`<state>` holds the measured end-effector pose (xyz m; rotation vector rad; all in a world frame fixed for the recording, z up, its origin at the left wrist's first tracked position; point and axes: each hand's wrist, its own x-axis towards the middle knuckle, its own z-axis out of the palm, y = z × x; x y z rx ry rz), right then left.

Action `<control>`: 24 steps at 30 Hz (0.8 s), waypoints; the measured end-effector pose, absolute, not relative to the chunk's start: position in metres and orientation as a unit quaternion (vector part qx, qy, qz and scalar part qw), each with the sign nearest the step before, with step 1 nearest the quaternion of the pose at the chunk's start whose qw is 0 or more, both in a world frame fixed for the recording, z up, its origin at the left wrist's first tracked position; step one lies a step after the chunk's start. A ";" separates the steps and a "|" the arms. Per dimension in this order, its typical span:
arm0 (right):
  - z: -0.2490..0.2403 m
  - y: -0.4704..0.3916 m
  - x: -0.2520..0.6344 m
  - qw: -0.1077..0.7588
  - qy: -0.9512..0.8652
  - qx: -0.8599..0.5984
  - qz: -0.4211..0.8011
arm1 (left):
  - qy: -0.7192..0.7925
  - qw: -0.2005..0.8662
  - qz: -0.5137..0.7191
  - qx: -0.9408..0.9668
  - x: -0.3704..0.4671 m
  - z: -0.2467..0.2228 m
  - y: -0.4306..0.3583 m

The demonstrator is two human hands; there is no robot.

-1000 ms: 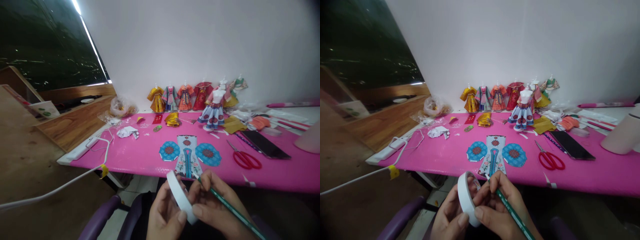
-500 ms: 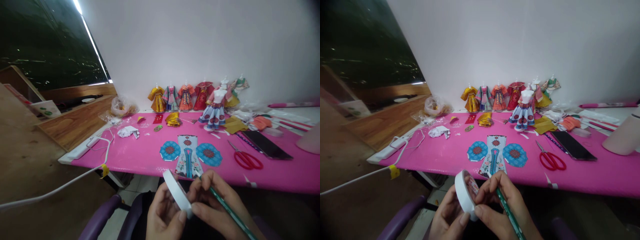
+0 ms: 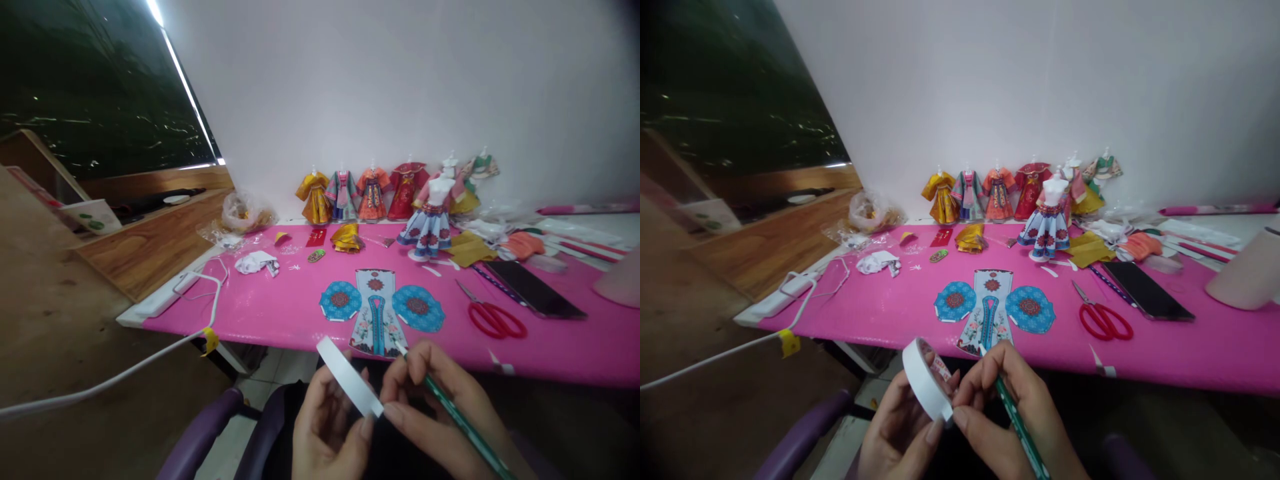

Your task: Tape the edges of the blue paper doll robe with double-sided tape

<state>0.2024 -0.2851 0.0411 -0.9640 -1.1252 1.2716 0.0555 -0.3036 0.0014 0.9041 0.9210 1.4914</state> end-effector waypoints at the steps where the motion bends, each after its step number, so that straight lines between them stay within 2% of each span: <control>1: 0.042 -0.285 0.202 0.561 -0.476 -0.412 0.538 | 0.393 0.545 0.631 0.387 0.055 0.000 -0.304; 18: 0.047 -0.282 0.205 0.506 -0.484 -0.443 0.560 | 0.371 0.519 0.642 0.426 0.058 -0.020 -0.305; 24: 0.045 -0.281 0.207 0.501 -0.467 -0.400 0.609 | 0.381 0.516 0.637 0.426 0.055 -0.018 -0.304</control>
